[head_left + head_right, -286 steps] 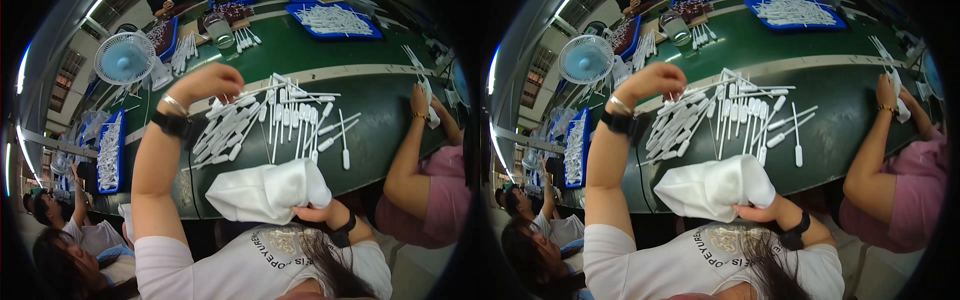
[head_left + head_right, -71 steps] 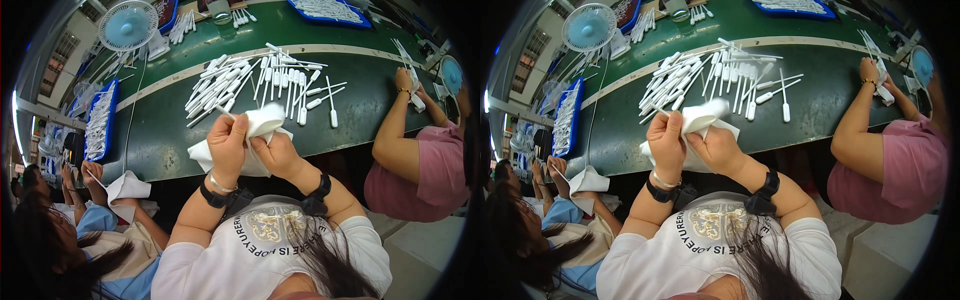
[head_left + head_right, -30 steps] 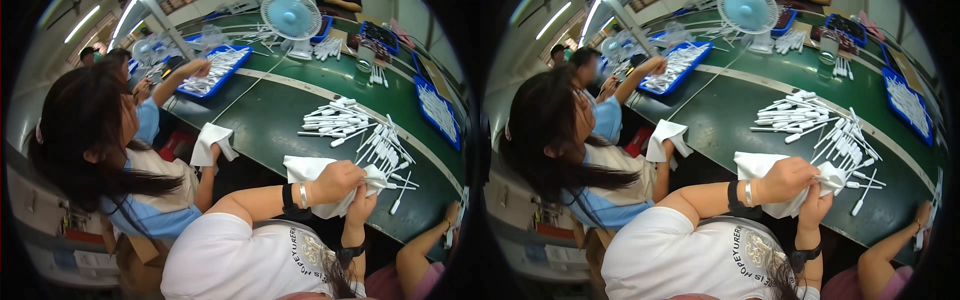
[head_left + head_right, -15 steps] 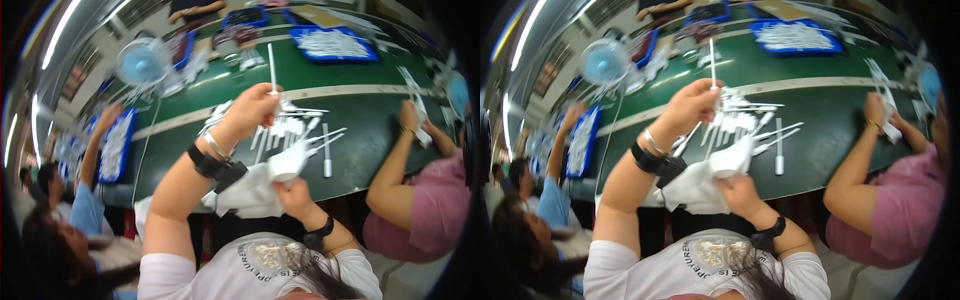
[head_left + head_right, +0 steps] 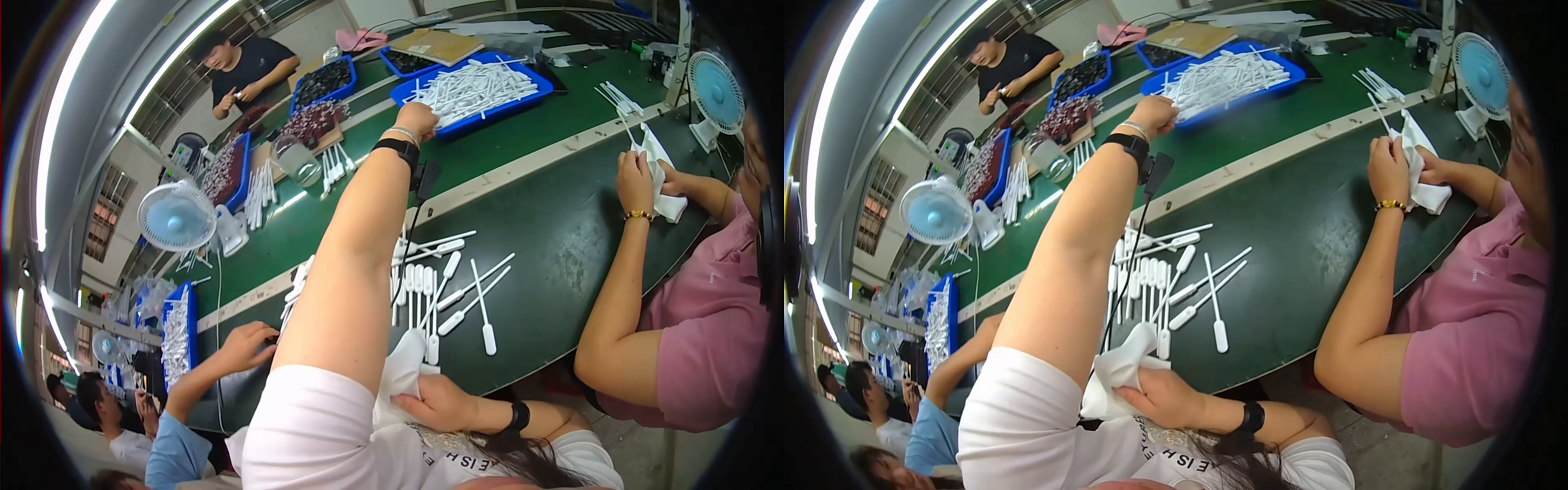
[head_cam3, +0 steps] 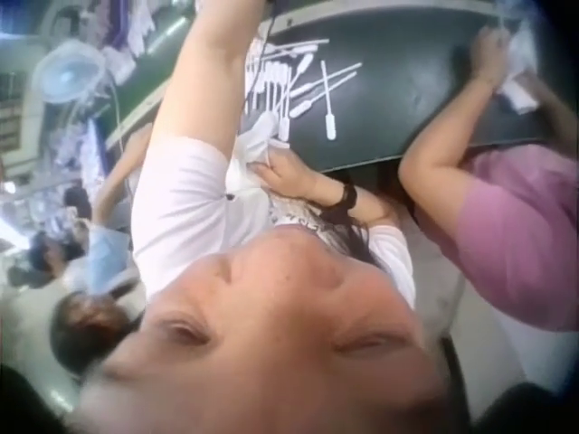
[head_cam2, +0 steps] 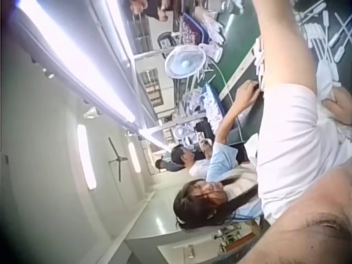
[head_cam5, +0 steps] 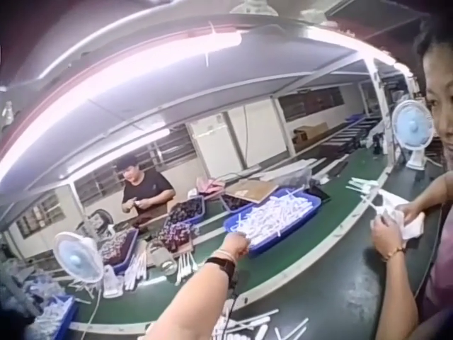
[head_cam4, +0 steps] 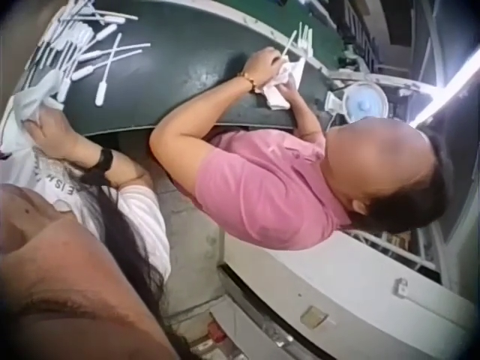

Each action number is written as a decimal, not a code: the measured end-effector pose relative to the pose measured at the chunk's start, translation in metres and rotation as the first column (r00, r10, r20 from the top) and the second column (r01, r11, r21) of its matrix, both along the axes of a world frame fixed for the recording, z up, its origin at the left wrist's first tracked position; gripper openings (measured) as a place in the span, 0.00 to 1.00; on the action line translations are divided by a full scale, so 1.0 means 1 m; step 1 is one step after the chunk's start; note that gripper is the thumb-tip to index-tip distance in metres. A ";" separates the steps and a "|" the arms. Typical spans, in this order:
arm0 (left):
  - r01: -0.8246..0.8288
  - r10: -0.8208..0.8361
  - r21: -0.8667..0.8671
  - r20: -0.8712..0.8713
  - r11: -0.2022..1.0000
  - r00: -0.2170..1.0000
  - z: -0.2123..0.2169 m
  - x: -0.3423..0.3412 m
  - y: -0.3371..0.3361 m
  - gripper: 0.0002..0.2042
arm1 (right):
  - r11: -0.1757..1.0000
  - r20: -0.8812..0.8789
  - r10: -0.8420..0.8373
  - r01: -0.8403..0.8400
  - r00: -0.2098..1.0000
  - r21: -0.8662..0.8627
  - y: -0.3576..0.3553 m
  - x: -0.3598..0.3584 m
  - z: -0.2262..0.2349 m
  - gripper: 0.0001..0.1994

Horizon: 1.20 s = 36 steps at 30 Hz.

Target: The person picks up white plastic components from a pile, wipes each one with a cloth, and places them back onto the table. They repeat this process multiple times before eventually moving the cloth and a red stool.

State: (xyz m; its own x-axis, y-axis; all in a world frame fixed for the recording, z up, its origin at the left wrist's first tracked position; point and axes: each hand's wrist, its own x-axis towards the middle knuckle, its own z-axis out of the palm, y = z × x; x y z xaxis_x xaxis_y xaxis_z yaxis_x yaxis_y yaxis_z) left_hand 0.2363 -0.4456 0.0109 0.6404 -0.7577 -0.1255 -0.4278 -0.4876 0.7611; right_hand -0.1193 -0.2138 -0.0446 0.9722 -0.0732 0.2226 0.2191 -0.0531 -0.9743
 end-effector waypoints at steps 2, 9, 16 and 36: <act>0.022 -0.024 0.011 0.283 1.000 0.959 -0.012 0.022 -0.018 0.08 | 1.000 -0.006 0.009 -0.009 1.000 0.020 0.000 0.001 0.001 0.11; -0.150 0.240 -0.397 0.188 0.906 0.952 -0.025 0.050 -0.009 0.10 | 0.995 0.011 0.047 -0.048 0.999 0.093 0.004 0.000 0.000 0.11; 0.141 -0.213 -0.345 -0.180 0.928 0.960 0.081 -0.066 0.107 0.08 | 0.997 0.065 0.079 -0.077 0.995 -0.033 0.002 0.000 -0.003 0.10; 0.287 -0.494 0.402 0.715 0.870 0.495 -0.039 -0.073 0.297 0.08 | 0.994 -0.121 0.021 -0.008 0.992 0.105 0.032 0.001 -0.007 0.14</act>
State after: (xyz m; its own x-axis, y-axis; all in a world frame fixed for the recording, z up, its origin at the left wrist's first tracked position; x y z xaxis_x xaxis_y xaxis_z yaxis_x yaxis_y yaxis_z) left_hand 0.1633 -0.1490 -0.0277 0.2025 -0.9759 0.0819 -0.9759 -0.2081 -0.0663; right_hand -0.1180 -0.1815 -0.0515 0.9927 -0.0751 0.0946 0.0987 0.0525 -0.9937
